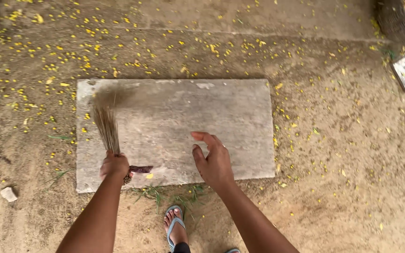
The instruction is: Assembling a stick broom and sweeping yellow petals off a stone slab and the ground in an outdoor yard.
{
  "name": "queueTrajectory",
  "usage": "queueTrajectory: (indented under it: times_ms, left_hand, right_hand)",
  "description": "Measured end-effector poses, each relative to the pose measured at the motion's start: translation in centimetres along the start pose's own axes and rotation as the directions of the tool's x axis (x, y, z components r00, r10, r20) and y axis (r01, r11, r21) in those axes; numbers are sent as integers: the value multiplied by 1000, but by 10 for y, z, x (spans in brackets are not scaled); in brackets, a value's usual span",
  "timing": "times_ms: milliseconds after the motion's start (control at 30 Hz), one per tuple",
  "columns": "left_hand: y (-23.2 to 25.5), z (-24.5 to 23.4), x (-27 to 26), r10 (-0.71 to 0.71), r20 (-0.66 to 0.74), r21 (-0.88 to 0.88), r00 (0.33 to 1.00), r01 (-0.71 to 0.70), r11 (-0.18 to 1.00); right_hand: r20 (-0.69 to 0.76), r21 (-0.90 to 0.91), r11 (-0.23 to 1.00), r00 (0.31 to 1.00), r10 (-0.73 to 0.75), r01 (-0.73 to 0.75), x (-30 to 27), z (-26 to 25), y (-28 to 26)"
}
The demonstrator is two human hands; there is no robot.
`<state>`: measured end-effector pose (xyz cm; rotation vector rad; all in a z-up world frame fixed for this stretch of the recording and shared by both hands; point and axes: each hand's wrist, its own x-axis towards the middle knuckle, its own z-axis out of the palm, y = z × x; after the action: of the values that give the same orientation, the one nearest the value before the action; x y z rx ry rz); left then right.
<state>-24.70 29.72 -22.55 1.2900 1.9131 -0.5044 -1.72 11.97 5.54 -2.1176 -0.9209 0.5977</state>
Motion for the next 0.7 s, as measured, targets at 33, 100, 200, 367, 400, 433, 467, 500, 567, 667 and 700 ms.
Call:
queueTrajectory:
  times_ms: [33,100,200,367,400,433,467,500,567,667,700]
  left_hand:
    - [-5,-6,1,-12,-9,-13,1000,12,1000]
    - [-18,-17,0,236,-171,247,957,-190,950]
    - [-4,-21,-93,269,8,-75,963,-267,961]
    - [6,-18,-125,280,166,231,945,-313,921]
    - [-1,-8,-116,240,158,265,958,-276,924]
    - [-23,6,-83,224,162,256,961,-260,931]
    - [-46,21,-52,128,87,126,988,-138,982]
    - [-62,33,-16,24,16,-23,1000,-24,999]
    - [-76,11,6,-107,-14,-126,994,104,987]
    - [-88,-41,-11,-113,-123,-81,986,104,991]
    - [-86,-65,-19,36,-199,76,979,-22,997]
  right_hand:
    - [14,5,1000,1000,-13,13,4,7,-3]
    - [78,42,997,995,57,-61,8,20,-8]
    - [111,68,998,994,1,-9,20,38,-15]
    - [273,48,999,962,-13,0,34,48,-27]
    - [316,43,999,948,-18,5,37,49,-26]
    - [336,37,999,942,-18,6,37,51,-21]
    - [369,30,1000,929,-19,9,38,52,-17]
    - [397,26,999,917,-35,27,45,54,-13]
    - [435,2,998,899,-51,56,57,54,-15]
    - [476,-35,992,875,-87,118,70,53,-18]
    - [473,-47,986,873,-118,158,76,55,-20]
